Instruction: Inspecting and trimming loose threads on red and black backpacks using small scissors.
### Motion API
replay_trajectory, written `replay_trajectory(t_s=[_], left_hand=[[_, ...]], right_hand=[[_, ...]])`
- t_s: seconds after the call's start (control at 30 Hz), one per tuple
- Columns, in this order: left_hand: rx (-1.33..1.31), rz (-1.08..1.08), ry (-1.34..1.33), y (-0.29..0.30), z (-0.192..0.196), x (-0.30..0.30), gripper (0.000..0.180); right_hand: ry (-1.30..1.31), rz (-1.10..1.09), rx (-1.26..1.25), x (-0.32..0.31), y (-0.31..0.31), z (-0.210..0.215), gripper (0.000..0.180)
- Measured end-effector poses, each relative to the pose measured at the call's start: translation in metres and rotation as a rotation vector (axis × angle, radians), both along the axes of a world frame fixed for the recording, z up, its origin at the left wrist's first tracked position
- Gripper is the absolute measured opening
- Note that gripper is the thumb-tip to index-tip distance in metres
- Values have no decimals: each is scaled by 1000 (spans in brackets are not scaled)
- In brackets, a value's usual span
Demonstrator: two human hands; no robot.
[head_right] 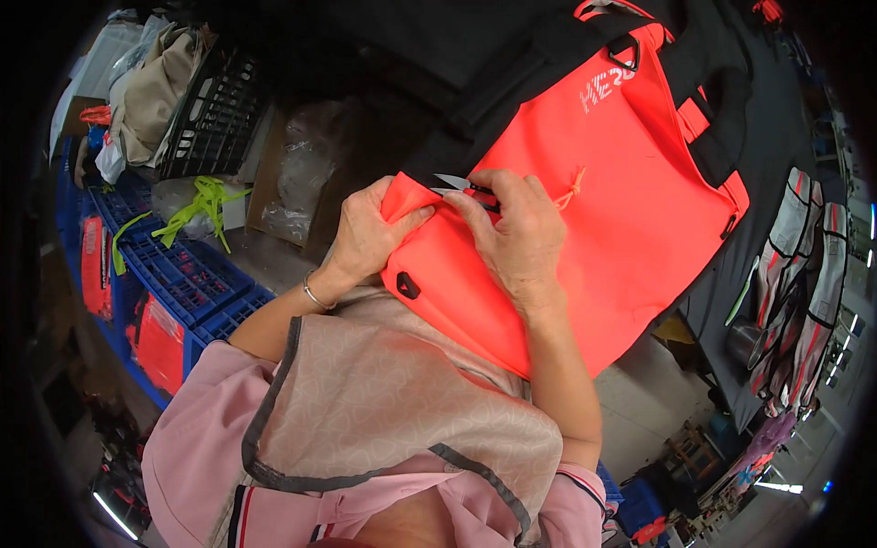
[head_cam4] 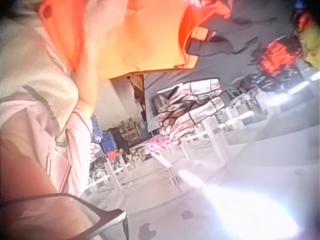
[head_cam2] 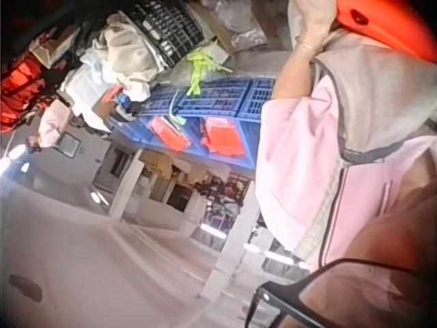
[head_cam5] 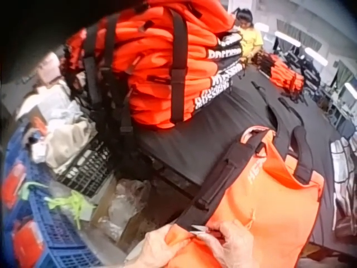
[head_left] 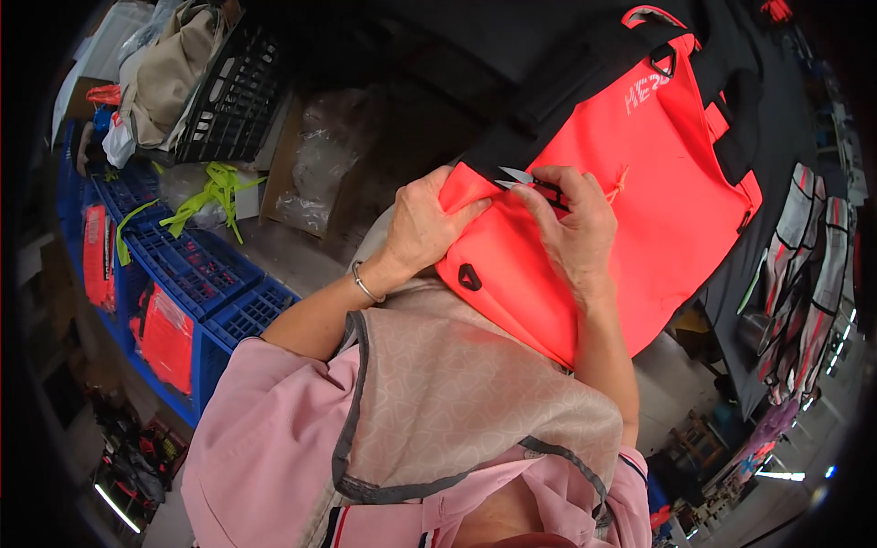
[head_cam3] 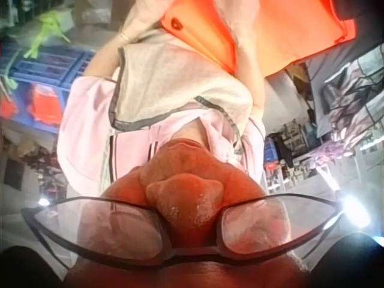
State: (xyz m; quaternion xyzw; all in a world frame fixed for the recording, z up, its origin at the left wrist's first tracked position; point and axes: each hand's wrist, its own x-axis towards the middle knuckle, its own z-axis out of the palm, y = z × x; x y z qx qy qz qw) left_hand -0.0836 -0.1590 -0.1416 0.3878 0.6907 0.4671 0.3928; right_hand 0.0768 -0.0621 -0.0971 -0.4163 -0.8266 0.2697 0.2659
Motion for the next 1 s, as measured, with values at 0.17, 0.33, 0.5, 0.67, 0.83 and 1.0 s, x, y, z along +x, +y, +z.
replay_trajectory(t_s=[0.17,0.33,0.5,0.67,0.83,1.0], left_hand=[[-2,-1,7,3,0,0,35],[13,-30,138,6,-1,0,34],[-11,-45,-63,10,4,-18,31],[-51,-103,-144,10,-10,-52,44],[240,-17,717,26,35,-41,67],[538,-240,694,92,79,2,28]], right_hand=[[-133,109,381,-5,5,-8,26],[-74,72,368,1,5,-11,25],[-7,-39,48,39,19,16,20],[458,-486,-306,137,50,63,27],[492,-817,-96,244,88,53,35],[284,-953,-29,307,124,-1,44]])
